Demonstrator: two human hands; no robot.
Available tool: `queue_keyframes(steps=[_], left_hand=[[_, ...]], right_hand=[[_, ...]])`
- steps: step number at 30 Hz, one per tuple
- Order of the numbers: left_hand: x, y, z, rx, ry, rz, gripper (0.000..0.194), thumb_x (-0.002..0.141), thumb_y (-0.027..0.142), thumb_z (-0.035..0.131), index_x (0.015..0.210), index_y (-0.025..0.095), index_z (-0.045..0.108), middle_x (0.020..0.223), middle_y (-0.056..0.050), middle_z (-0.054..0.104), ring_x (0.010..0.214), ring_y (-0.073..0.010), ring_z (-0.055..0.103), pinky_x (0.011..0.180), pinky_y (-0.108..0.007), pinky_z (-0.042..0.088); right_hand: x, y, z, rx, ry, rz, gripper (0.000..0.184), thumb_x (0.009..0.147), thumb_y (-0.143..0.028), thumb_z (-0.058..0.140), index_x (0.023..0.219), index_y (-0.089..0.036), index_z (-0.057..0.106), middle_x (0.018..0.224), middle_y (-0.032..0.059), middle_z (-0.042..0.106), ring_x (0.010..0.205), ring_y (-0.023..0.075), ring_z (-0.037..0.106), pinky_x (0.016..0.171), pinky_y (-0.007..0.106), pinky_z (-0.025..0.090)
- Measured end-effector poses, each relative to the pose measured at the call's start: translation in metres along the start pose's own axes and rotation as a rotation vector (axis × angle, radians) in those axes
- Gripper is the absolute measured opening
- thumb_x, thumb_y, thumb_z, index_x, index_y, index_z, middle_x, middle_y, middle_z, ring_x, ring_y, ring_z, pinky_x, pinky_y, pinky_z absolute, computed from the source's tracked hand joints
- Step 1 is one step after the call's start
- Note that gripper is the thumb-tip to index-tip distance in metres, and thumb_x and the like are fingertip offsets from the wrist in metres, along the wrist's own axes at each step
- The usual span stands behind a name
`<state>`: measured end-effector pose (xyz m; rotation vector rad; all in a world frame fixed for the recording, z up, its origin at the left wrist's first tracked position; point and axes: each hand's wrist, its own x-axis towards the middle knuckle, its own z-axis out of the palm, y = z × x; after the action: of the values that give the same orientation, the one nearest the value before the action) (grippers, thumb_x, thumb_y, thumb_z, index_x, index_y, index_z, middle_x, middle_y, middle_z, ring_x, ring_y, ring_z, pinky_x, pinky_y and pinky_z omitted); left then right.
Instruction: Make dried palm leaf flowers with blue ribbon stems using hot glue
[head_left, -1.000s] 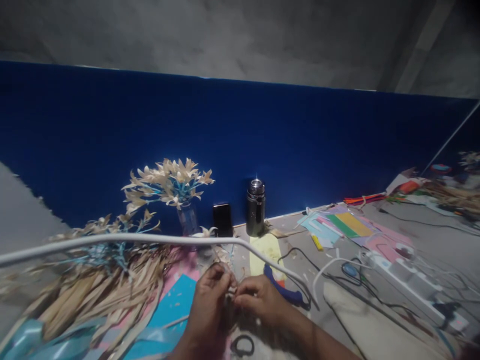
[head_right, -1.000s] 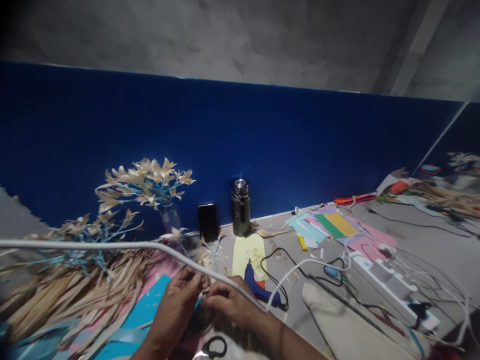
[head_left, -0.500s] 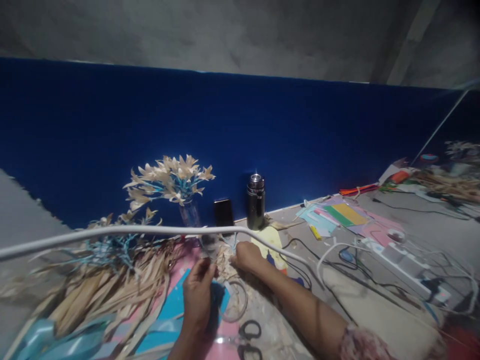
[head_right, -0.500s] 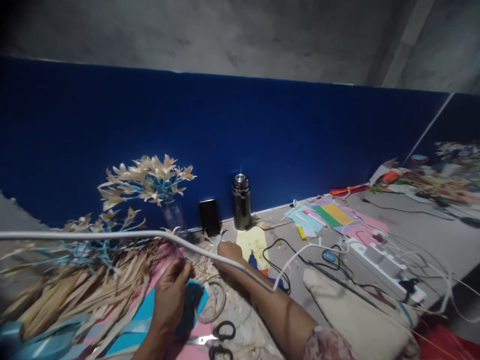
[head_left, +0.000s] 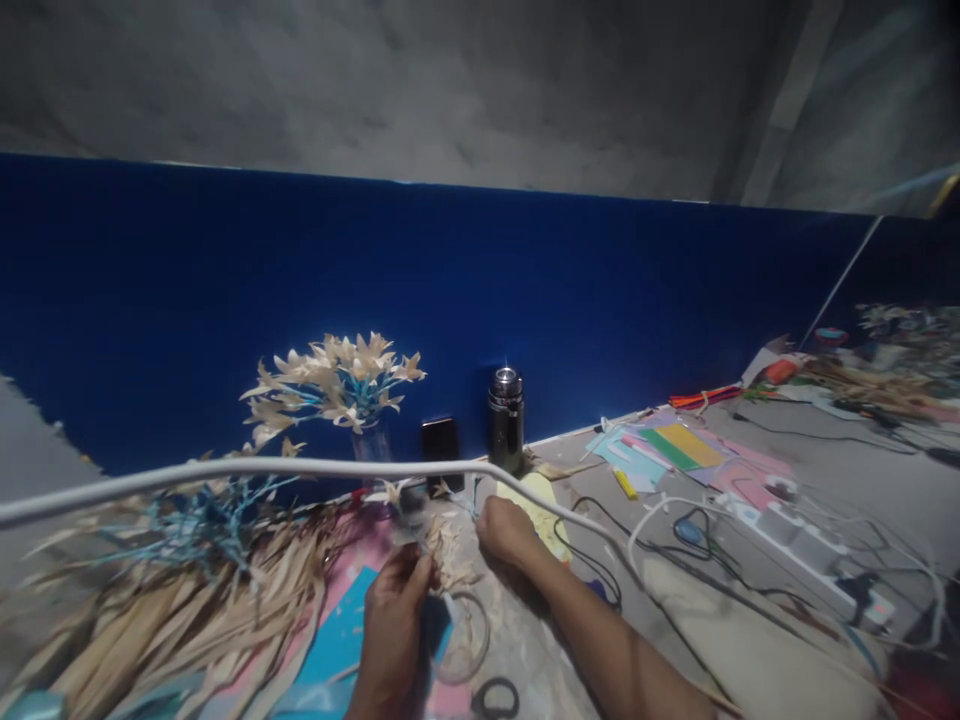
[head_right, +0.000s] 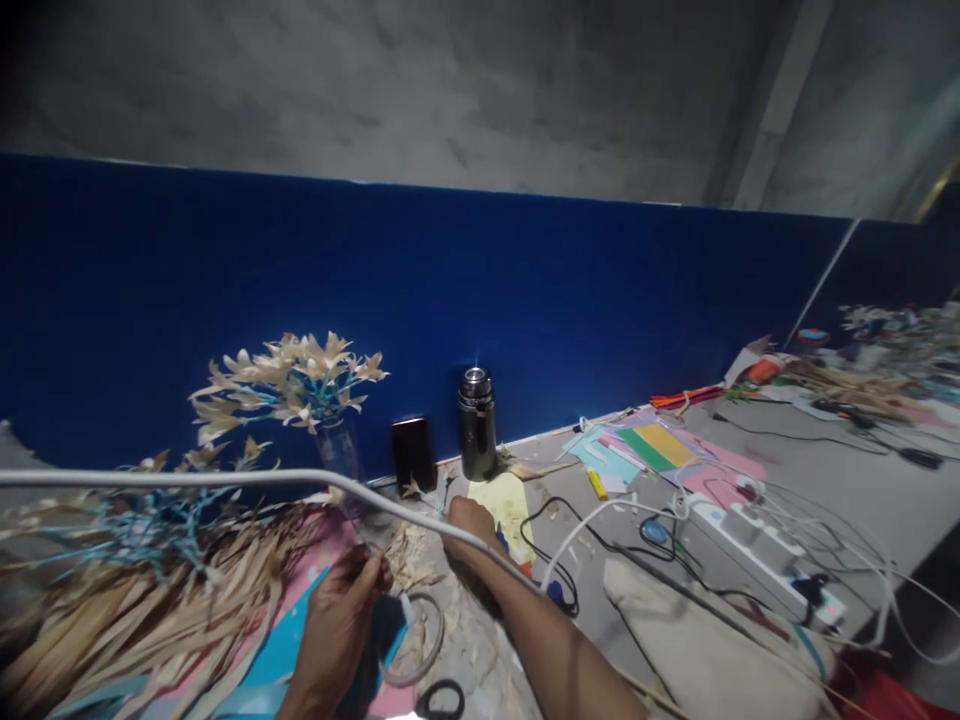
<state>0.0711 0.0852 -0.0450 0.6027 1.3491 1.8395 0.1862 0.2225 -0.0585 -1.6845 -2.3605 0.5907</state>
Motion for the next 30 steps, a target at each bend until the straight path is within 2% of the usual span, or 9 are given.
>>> queue_keyframes(steps=[2, 5, 8, 12, 14, 17, 20, 23, 30], left_hand=[[0.0, -0.002, 0.0, -0.023, -0.02, -0.016, 0.048, 0.055, 0.05, 0.093, 0.08, 0.017, 0.068, 0.064, 0.002, 0.064, 0.06, -0.0122, 0.056, 0.059, -0.022, 0.045], [-0.002, -0.002, 0.0, -0.035, -0.046, -0.024, 0.045, 0.057, 0.049, 0.093, 0.079, 0.017, 0.07, 0.065, 0.002, 0.065, 0.061, -0.0118, 0.057, 0.059, -0.021, 0.046], [-0.003, 0.001, -0.002, -0.027, -0.031, -0.01, 0.043, 0.056, 0.049, 0.093, 0.076, 0.017, 0.072, 0.067, 0.001, 0.066, 0.062, -0.0117, 0.057, 0.06, -0.021, 0.048], [-0.007, 0.006, 0.001, -0.053, -0.061, -0.051, 0.044, 0.053, 0.046, 0.096, 0.079, 0.017, 0.076, 0.077, -0.002, 0.071, 0.07, -0.0134, 0.063, 0.065, -0.022, 0.052], [-0.012, 0.006, 0.007, -0.06, -0.08, -0.085, 0.047, 0.051, 0.044, 0.096, 0.086, 0.017, 0.078, 0.084, -0.003, 0.073, 0.07, -0.014, 0.064, 0.065, -0.024, 0.053], [-0.022, 0.001, 0.017, -0.076, -0.107, -0.134, 0.05, 0.054, 0.041, 0.095, 0.095, 0.018, 0.079, 0.089, -0.005, 0.075, 0.068, -0.0148, 0.065, 0.063, -0.026, 0.053], [-0.032, -0.006, 0.025, -0.157, -0.18, -0.222, 0.043, 0.055, 0.039, 0.095, 0.088, 0.018, 0.078, 0.083, -0.005, 0.075, 0.068, -0.0167, 0.067, 0.063, -0.026, 0.053], [-0.037, -0.011, 0.028, -0.202, -0.208, -0.265, 0.039, 0.051, 0.036, 0.098, 0.073, 0.015, 0.073, 0.069, -0.003, 0.07, 0.059, -0.0131, 0.062, 0.058, -0.023, 0.05], [-0.033, -0.01, 0.028, -0.235, -0.116, -0.225, 0.045, 0.05, 0.038, 0.097, 0.077, 0.015, 0.069, 0.061, 0.001, 0.066, 0.054, -0.0111, 0.059, 0.053, -0.02, 0.048]], right_hand=[[0.0, 0.001, 0.002, 0.027, 0.009, -0.013, 0.026, 0.087, -0.031, 0.065, 0.104, -0.013, 0.073, 0.11, 0.0199, 0.076, 0.104, 0.0326, 0.071, 0.082, 0.034, 0.049], [0.0, 0.003, 0.003, 0.084, 0.017, -0.021, 0.025, 0.08, -0.019, 0.068, 0.104, -0.014, 0.073, 0.108, 0.0188, 0.076, 0.103, 0.0326, 0.071, 0.081, 0.034, 0.047], [-0.005, 0.009, -0.004, 0.188, 0.064, -0.021, 0.026, 0.082, -0.014, 0.062, 0.106, -0.015, 0.071, 0.102, 0.0139, 0.076, 0.096, 0.0272, 0.071, 0.077, 0.03, 0.045], [-0.029, 0.019, -0.022, 0.353, 0.124, -0.124, 0.013, 0.088, -0.019, 0.057, 0.09, -0.017, 0.071, 0.087, 0.0056, 0.073, 0.082, 0.0183, 0.067, 0.072, 0.024, 0.044], [-0.045, 0.019, -0.029, 0.482, 0.143, -0.202, 0.01, 0.087, -0.022, 0.059, 0.087, -0.017, 0.068, 0.084, 0.0026, 0.071, 0.079, 0.016, 0.064, 0.07, 0.022, 0.044], [-0.066, 0.01, -0.034, 0.811, 0.087, -0.315, 0.011, 0.081, -0.025, 0.065, 0.072, -0.017, 0.063, 0.068, -0.001, 0.063, 0.067, 0.0143, 0.057, 0.061, 0.022, 0.041], [-0.077, 0.001, -0.032, 0.958, 0.075, -0.317, 0.015, 0.078, -0.026, 0.066, 0.067, -0.018, 0.06, 0.062, -0.0024, 0.06, 0.06, 0.0132, 0.055, 0.057, 0.022, 0.04], [-0.08, -0.002, -0.028, 0.973, 0.08, -0.325, 0.013, 0.078, -0.022, 0.063, 0.066, -0.018, 0.06, 0.057, -0.003, 0.058, 0.055, 0.0131, 0.055, 0.054, 0.022, 0.04], [-0.08, 0.001, -0.026, 1.107, -0.014, -0.422, 0.02, 0.082, -0.031, 0.067, 0.067, -0.018, 0.064, 0.06, -0.0004, 0.064, 0.056, 0.0154, 0.061, 0.058, 0.026, 0.047]])
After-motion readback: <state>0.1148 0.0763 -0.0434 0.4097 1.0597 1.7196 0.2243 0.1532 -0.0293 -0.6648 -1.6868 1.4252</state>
